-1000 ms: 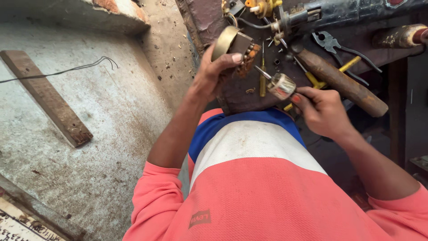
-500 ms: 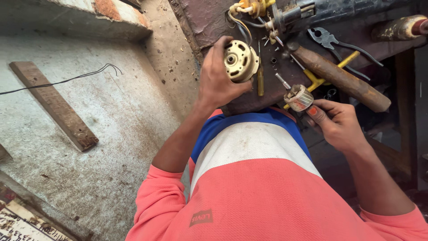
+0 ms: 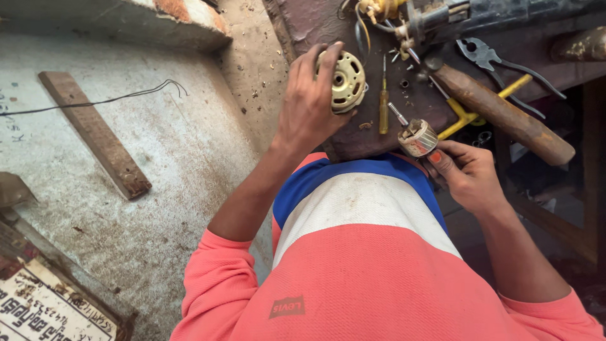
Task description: The person is repairing a small electric motor. They use a hammer to tap a metal ring, apply lubricant to the rotor and stator, and then assemble the components together.
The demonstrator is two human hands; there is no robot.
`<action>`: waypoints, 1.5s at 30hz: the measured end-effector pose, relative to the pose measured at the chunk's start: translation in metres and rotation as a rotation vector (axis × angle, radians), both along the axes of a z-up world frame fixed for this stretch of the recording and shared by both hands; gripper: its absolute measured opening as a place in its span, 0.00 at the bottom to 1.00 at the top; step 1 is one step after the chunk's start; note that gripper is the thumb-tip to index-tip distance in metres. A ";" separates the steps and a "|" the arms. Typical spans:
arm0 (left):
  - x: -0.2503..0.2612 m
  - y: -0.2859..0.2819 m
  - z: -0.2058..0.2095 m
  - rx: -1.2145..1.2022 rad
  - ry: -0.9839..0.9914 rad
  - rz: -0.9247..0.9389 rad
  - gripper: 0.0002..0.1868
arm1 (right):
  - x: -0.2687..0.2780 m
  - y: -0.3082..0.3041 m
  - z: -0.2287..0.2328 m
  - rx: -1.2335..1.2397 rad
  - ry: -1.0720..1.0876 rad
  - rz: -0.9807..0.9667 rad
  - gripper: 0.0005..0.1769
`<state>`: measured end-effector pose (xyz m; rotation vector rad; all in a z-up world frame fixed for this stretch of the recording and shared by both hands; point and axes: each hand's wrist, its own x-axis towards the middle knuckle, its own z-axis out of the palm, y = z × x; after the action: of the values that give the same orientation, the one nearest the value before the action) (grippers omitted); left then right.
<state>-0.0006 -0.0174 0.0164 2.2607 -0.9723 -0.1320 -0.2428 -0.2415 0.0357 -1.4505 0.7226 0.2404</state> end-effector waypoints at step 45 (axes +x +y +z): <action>-0.019 0.005 -0.042 -0.195 -0.122 0.075 0.53 | 0.190 -0.013 0.058 -1.478 -0.902 0.941 0.22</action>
<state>-0.0197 -0.0127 -0.0257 2.1407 -0.9192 0.1293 -0.0529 -0.2549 0.0939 -2.8974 -0.8287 -0.3557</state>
